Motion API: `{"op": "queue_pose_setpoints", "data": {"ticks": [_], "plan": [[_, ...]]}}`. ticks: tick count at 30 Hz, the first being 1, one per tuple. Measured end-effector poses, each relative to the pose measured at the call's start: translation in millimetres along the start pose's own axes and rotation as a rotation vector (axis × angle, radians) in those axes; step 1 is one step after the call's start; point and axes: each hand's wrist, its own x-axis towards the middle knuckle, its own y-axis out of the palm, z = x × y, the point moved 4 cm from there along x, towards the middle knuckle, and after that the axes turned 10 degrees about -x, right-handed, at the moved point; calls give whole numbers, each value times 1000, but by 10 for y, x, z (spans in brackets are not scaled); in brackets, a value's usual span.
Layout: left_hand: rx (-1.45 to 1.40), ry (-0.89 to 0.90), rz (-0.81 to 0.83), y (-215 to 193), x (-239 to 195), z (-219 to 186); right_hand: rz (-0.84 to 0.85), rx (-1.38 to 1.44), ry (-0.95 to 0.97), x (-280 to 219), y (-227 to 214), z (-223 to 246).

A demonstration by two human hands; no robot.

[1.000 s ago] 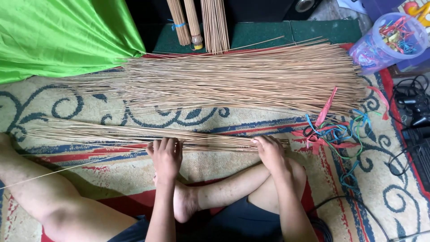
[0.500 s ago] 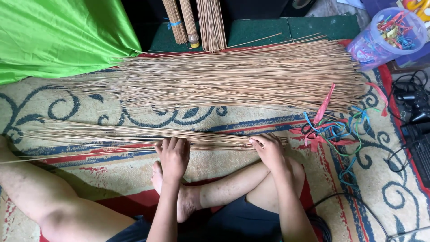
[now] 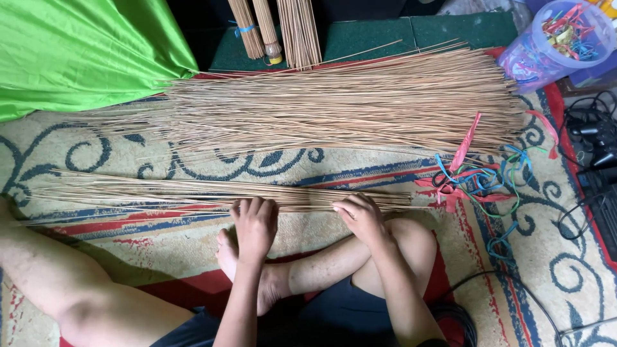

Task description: The person sits on a patterned rug and repeatedly picks up, aligns, and places down bundles of thin wooden sticks. The hands work to straighten the sticks and organize them into a neat pile on the floor.

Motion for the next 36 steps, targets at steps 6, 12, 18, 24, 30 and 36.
{"op": "queue_pose_setpoints", "data": {"ticks": [6,12,18,24,30,36], "plan": [[24,-1,16,172,9,-77,-130,-214,63,-42,-163,-227],[98,-56,-35,-65,57,94,29,-101,-56,-47,89,39],[76,-15,1,118,-54,12,-12,-236,-2,-16,-18,-118],[15,-52,3,87,-44,125,53,-139,-26,-2,129,-15],[100,-68,-13,48,-55,156,-34,-226,149,-90,-4,-437],[61,12,53,176,-105,108,32,-90,2,35,80,59]]}}
